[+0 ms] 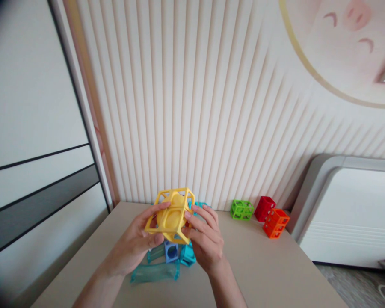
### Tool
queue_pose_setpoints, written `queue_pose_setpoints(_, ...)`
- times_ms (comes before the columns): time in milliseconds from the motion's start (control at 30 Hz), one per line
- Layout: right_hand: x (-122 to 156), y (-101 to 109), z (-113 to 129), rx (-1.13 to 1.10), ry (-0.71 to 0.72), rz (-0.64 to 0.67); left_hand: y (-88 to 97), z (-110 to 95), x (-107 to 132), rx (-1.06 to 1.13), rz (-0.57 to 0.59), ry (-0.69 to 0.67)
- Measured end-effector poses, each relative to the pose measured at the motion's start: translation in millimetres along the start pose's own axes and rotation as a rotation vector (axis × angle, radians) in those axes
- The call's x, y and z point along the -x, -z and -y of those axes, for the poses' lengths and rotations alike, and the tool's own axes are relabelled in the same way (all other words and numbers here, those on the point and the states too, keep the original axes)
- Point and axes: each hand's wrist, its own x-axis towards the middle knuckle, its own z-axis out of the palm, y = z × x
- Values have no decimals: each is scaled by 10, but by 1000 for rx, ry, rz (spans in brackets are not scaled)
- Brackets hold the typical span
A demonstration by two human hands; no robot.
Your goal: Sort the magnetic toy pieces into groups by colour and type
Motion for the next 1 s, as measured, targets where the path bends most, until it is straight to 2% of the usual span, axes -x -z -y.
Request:
queue_pose_setpoints(100,46,-36,6,-100,-118,28,13,30,-28,-149,-73,-43)
queue_pose_setpoints(233,63,-147,93,-316,-621,-35,-4,72,-50,-601,-208,-297)
queue_pose_setpoints(300,36,-197,143,-443,-847,-17,-26,95,-52,-798,-204,-389)
queue_pose_setpoints(367,-7,-229,184,-533,-970,5,-47,116,-56,-888,-151,-401)
queue_pose_setpoints(467,-64,-254,219,-607,-1041,-13,-62,137,-72,-898,-96,-379)
queue_pose_setpoints(633,-81,-283,228,-692,-1082,-67,-30,171,-91,-898,-73,-397)
queue_pose_setpoints(733,-74,-295,234,-678,-1074,-94,-3,222,-102,-893,-107,-402)
queue_pose_setpoints(867,-68,-298,246,-691,-1050,-102,19,334,-154,-879,-214,-424)
queue_pose_setpoints(1000,-36,-316,242,-641,-1027,-112,26,438,-196,-824,-236,-365)
